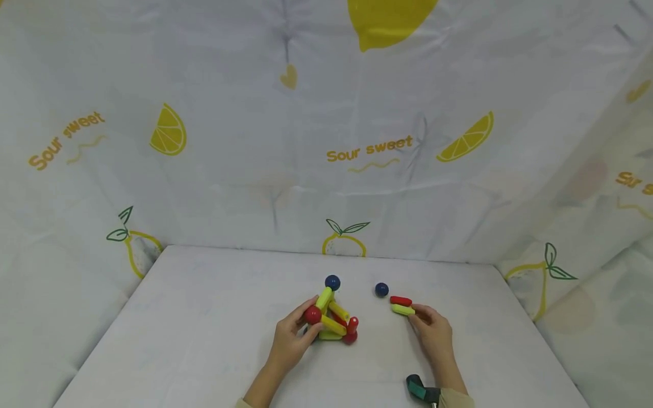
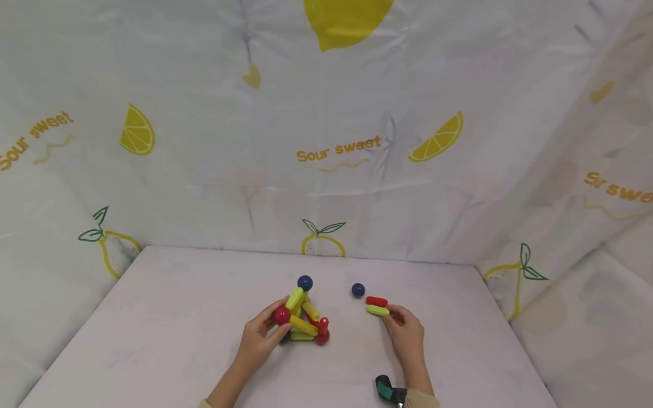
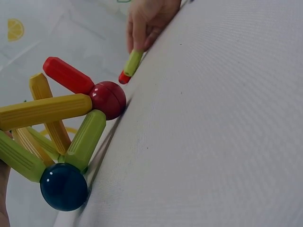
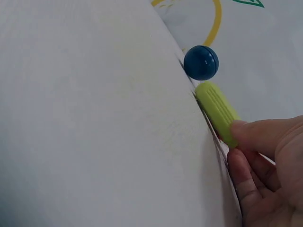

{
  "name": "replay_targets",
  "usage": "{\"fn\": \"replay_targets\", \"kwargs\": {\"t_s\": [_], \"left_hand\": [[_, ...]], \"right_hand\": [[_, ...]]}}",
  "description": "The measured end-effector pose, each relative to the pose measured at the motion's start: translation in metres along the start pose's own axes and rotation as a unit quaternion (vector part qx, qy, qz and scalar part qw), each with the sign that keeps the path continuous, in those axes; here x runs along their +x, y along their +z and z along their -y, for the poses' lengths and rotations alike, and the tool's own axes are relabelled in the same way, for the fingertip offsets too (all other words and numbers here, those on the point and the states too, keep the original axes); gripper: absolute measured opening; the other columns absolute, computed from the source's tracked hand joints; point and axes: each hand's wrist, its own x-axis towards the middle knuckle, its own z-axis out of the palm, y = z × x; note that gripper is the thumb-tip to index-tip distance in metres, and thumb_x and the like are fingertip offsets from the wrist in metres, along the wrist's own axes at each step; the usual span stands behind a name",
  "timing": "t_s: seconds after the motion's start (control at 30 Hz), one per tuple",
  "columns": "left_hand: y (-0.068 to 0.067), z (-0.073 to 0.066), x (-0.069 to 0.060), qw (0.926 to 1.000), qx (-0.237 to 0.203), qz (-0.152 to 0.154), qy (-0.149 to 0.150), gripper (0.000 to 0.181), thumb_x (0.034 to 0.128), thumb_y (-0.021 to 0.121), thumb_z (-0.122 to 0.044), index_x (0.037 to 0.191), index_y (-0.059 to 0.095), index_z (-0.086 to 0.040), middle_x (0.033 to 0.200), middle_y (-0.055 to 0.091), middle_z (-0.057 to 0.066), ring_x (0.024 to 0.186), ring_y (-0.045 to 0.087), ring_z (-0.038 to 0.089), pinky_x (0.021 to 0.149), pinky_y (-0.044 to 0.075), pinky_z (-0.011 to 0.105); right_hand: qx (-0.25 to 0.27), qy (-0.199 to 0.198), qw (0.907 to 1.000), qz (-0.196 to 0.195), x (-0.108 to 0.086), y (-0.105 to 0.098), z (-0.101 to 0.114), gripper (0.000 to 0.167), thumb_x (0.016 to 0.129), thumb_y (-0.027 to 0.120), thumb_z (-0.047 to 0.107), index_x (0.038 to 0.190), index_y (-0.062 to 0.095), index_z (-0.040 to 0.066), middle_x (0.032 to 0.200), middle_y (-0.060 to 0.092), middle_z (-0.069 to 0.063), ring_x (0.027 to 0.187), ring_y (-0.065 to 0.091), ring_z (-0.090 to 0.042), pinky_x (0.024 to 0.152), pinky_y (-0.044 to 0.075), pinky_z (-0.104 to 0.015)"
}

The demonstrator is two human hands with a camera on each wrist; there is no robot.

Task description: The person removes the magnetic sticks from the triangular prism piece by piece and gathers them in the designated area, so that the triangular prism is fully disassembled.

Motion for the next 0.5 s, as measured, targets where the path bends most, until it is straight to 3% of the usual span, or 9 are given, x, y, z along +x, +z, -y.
{"fn": "replay_targets", "kwargs": {"t_s": [0.17, 0.37, 0.5], "left_hand": [[0.004, 0.019, -0.001, 0.9999, 0.002, -0.012, -0.004, 0.049, 0.0801, 0.071, 0.002, 0.126, 0.054, 0.006, 0.128, 0.058, 0.023, 0.11, 0.06, 0.036, 0.084, 0.054, 0.037], [0.006, 0.03, -0.005, 0.9998, -0.009, -0.009, -0.018, 0.049, 0.0834, 0.071, -0.011, 0.129, 0.055, -0.006, 0.131, 0.059, 0.013, 0.113, 0.061, 0.028, 0.086, 0.054, 0.029], [0.006, 0.03, -0.006, 0.9993, -0.014, -0.009, -0.032, 0.049, 0.0837, 0.072, -0.016, 0.13, 0.055, -0.01, 0.131, 0.059, 0.01, 0.114, 0.061, 0.027, 0.087, 0.053, 0.028]], "right_hand": [[-0.004, -0.007, 0.9998, -0.021, 0.004, 0.002, 0.003, 0.032, 0.09, 0.062, 0.013, 0.119, 0.06, 0.001, 0.113, 0.064, -0.019, 0.101, 0.062, -0.029, 0.089, 0.054, -0.042], [0.019, 0.037, 0.9989, -0.021, -0.005, -0.002, 0.01, 0.037, 0.093, 0.055, 0.018, 0.127, 0.053, 0.002, 0.125, 0.056, -0.021, 0.116, 0.055, -0.036, 0.098, 0.047, -0.05], [0.027, 0.007, 0.9996, 0.007, -0.02, -0.006, 0.041, 0.036, 0.091, 0.058, 0.014, 0.124, 0.055, 0.001, 0.123, 0.059, -0.021, 0.116, 0.055, -0.035, 0.099, 0.046, -0.047]]}}
